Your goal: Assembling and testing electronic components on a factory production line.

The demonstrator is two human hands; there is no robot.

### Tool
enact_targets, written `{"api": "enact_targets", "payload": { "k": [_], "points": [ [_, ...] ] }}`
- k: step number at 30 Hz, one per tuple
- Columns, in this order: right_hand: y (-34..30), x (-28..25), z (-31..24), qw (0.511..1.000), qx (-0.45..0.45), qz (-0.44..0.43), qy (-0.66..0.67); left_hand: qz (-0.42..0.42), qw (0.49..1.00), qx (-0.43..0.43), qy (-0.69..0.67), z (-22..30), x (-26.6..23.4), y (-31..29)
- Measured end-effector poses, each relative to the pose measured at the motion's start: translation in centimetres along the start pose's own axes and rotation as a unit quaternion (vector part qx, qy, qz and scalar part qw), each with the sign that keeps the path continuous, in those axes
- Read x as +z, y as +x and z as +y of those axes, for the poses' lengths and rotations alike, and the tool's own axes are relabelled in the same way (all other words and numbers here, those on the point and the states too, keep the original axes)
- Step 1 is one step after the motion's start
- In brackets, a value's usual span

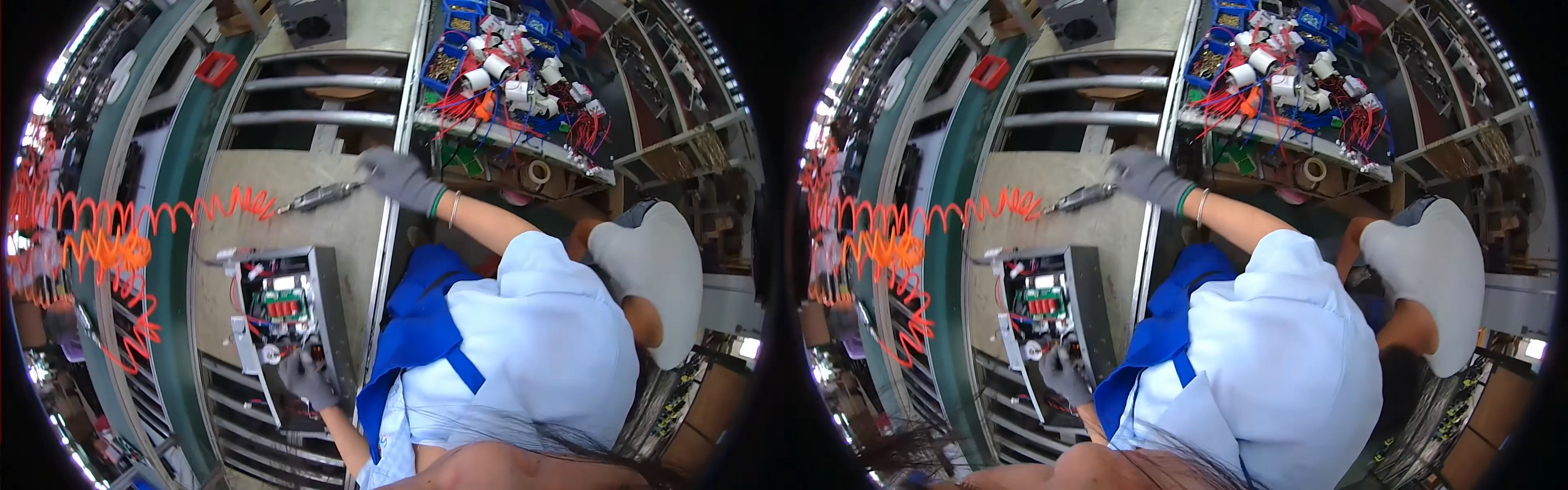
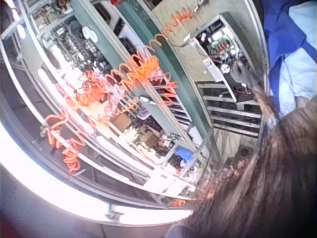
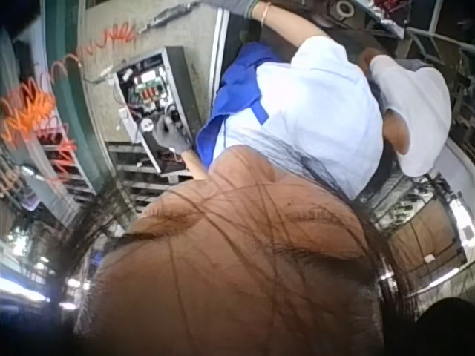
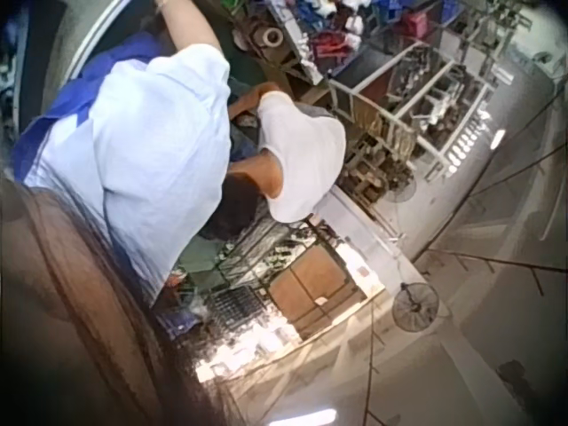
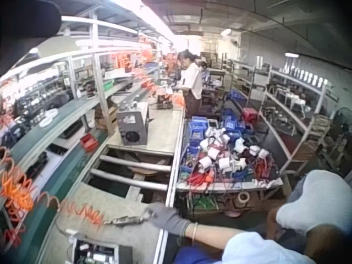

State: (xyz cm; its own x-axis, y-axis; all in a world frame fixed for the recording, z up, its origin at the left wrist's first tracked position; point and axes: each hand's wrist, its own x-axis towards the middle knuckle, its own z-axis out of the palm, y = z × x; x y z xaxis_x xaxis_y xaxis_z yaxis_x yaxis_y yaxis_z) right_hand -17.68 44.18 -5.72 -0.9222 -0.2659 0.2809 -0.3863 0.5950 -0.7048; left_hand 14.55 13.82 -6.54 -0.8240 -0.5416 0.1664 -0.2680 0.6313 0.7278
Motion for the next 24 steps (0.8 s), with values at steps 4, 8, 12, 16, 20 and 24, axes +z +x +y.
{"api": "enact_targets", "payload": {
  "k": [4,8,12,16,20,24],
  "points": [
    [4.6,-11.6,13.5,0.934,0.111,0.340,0.002,0.051,0.997,-0.041,0.039,0.2,-0.3,-1.1],
    [3.2,-24.1,30.6,0.772,0.324,0.530,-0.132,0.252,0.957,-0.137,0.048,2.4,-1.7,-1.0],
    [-8.3,-34.0,45.6,0.723,0.452,-0.047,-0.521,0.287,0.947,-0.111,0.091,8.0,-0.6,3.7],
    [-7.7,-33.9,48.6,0.723,0.537,0.415,0.128,0.279,0.949,-0.083,0.123,14.5,2.9,6.7],
    [-5.5,-36.6,51.9,0.746,0.528,0.397,0.088,0.239,0.961,-0.056,0.130,20.2,7.2,9.8],
    [-3.6,-37.7,55.4,0.765,0.528,0.369,0.019,0.194,0.972,-0.045,0.127,23.6,10.0,12.0]
  ]
}}
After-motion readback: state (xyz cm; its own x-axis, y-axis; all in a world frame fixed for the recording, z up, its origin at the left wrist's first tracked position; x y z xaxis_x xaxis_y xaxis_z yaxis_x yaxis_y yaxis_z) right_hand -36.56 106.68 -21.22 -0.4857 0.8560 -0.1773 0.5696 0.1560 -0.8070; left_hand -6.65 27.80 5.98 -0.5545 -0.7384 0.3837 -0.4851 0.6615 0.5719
